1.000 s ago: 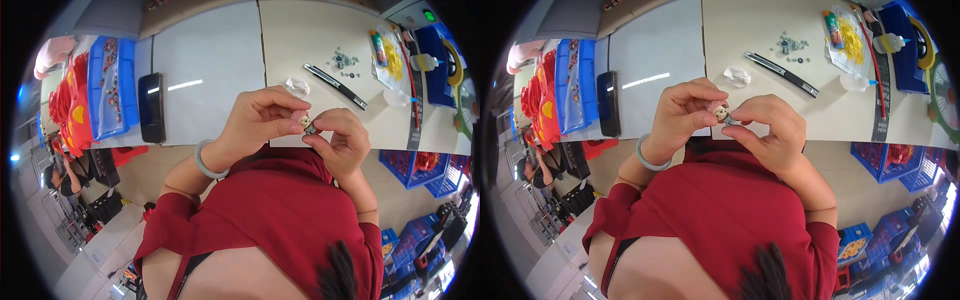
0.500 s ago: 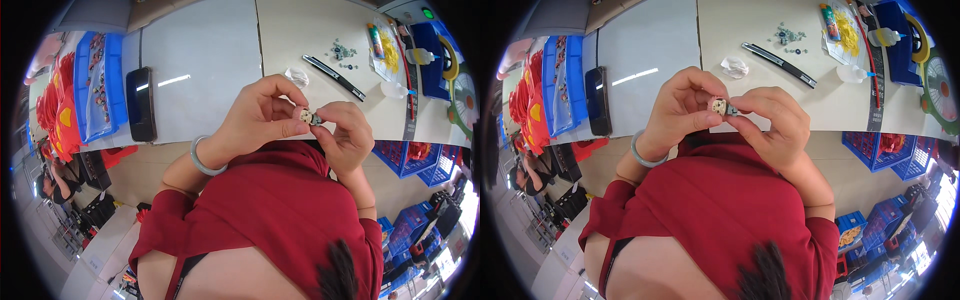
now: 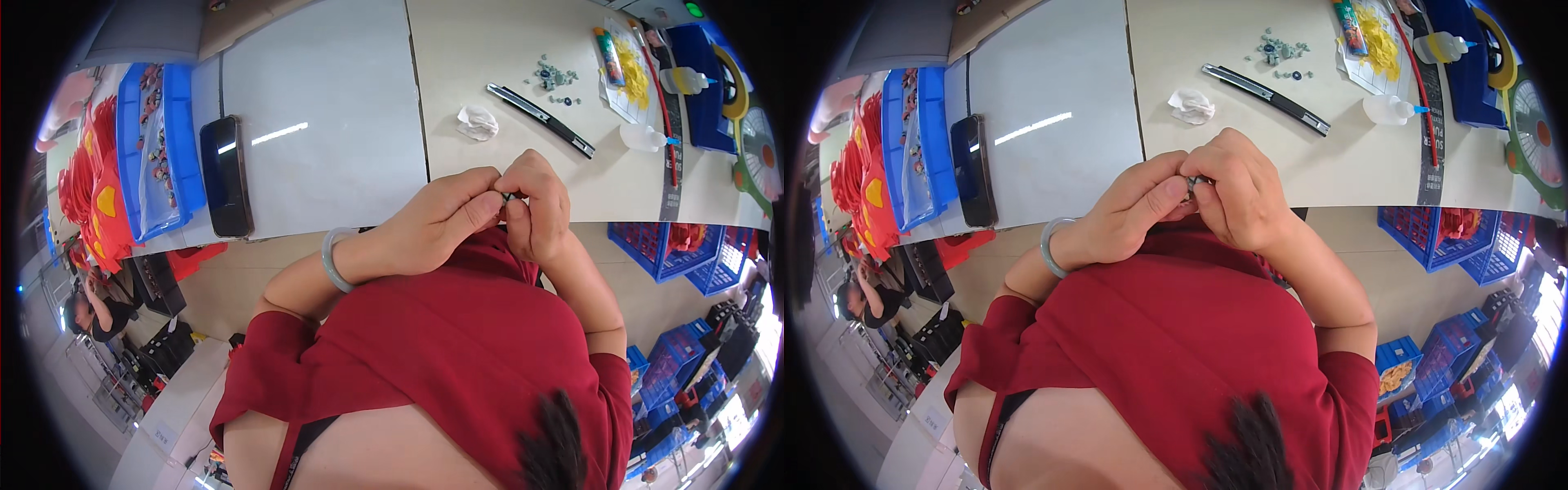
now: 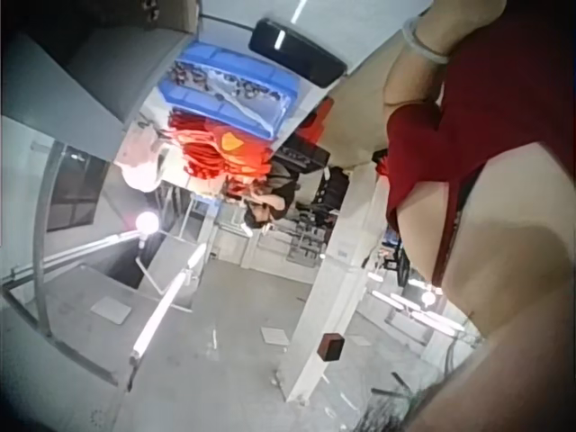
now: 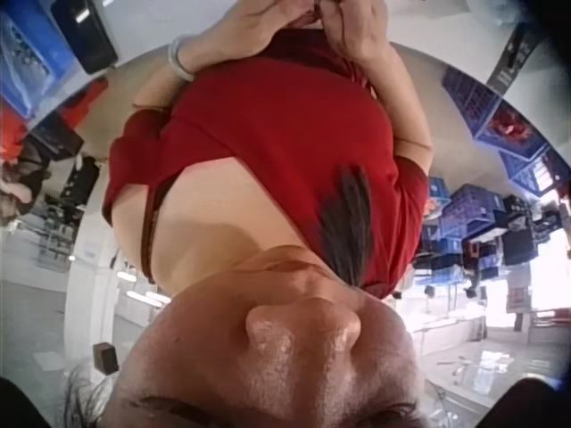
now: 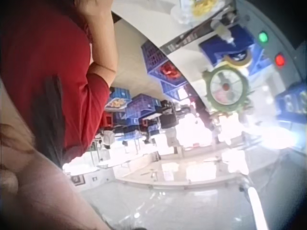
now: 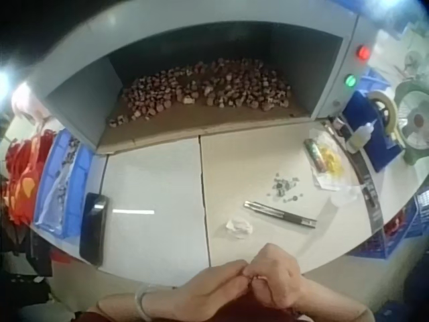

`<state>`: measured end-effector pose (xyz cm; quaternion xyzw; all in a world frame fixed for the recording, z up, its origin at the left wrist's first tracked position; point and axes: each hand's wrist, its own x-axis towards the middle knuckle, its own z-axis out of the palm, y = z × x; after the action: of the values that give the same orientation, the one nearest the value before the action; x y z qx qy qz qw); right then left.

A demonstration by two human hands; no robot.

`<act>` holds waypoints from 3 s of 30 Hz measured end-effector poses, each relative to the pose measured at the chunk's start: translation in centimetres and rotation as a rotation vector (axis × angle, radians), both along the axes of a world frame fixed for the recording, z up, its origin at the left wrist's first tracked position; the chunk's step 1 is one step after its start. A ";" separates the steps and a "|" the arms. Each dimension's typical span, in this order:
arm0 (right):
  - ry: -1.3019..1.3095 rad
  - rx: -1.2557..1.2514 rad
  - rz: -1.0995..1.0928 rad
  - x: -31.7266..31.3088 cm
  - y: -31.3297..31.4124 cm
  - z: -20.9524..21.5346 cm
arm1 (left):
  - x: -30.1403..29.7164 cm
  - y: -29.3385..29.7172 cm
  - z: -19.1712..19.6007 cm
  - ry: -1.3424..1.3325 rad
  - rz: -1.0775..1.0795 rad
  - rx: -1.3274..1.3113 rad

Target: The person assembles small figurines by applying glue from a bottle, attaching parts together by hand, and trimming edges with a utility knife.

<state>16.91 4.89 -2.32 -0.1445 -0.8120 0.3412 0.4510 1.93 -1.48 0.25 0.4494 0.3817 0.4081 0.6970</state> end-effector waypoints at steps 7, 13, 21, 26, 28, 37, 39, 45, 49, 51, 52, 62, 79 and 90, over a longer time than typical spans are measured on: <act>0.101 -0.550 -0.060 0.1 -1.1 -0.3 | -0.1 0.2 -0.1 -0.055 -0.037 -0.019; -0.517 -0.320 -0.261 0.6 1.9 -0.1 | -0.8 0.6 -0.7 -0.106 0.122 0.169; -0.594 -0.042 -0.379 0.6 2.3 -1.1 | -0.8 0.8 -0.3 -0.158 0.183 0.184; -0.522 -0.156 -0.397 0.9 2.3 -1.1 | -0.8 0.9 -0.3 -0.156 0.215 0.197; -0.527 -0.163 -0.400 1.0 2.3 -0.8 | -0.8 0.9 -0.5 -0.126 0.229 0.223; -0.575 -0.022 -0.357 1.5 2.4 -1.1 | -0.7 1.1 -0.9 -0.116 0.260 0.206; -0.610 0.009 -0.344 1.9 2.4 -1.2 | -0.8 1.1 -0.8 -0.117 0.266 0.163; 0.317 0.214 -0.962 6.0 3.7 -3.2 | -1.3 1.1 -0.6 -0.142 0.319 0.029; 0.039 0.032 -1.189 9.0 5.5 -2.2 | -1.3 1.2 -1.5 -0.053 0.313 0.140; -0.333 -0.313 -1.028 10.4 6.6 -2.1 | -1.0 1.6 -1.4 -0.076 0.309 0.152; -0.308 -0.431 -0.940 11.0 6.8 -2.3 | -0.8 1.8 -1.3 -0.095 0.312 0.164; -0.230 -0.251 -0.506 5.5 1.5 2.6 | -0.6 1.9 -0.9 -0.069 0.311 0.134; -0.412 0.359 -0.651 5.1 0.4 4.0 | -0.6 1.8 -0.7 -0.013 0.315 0.156; -0.432 0.361 -0.642 5.2 0.3 4.4 | -0.5 1.8 -0.6 0.002 0.305 0.135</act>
<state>22.09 5.22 2.05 -0.3770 -0.8482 -0.0024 0.3722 1.43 0.28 -0.38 0.4325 0.4181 0.5334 0.5947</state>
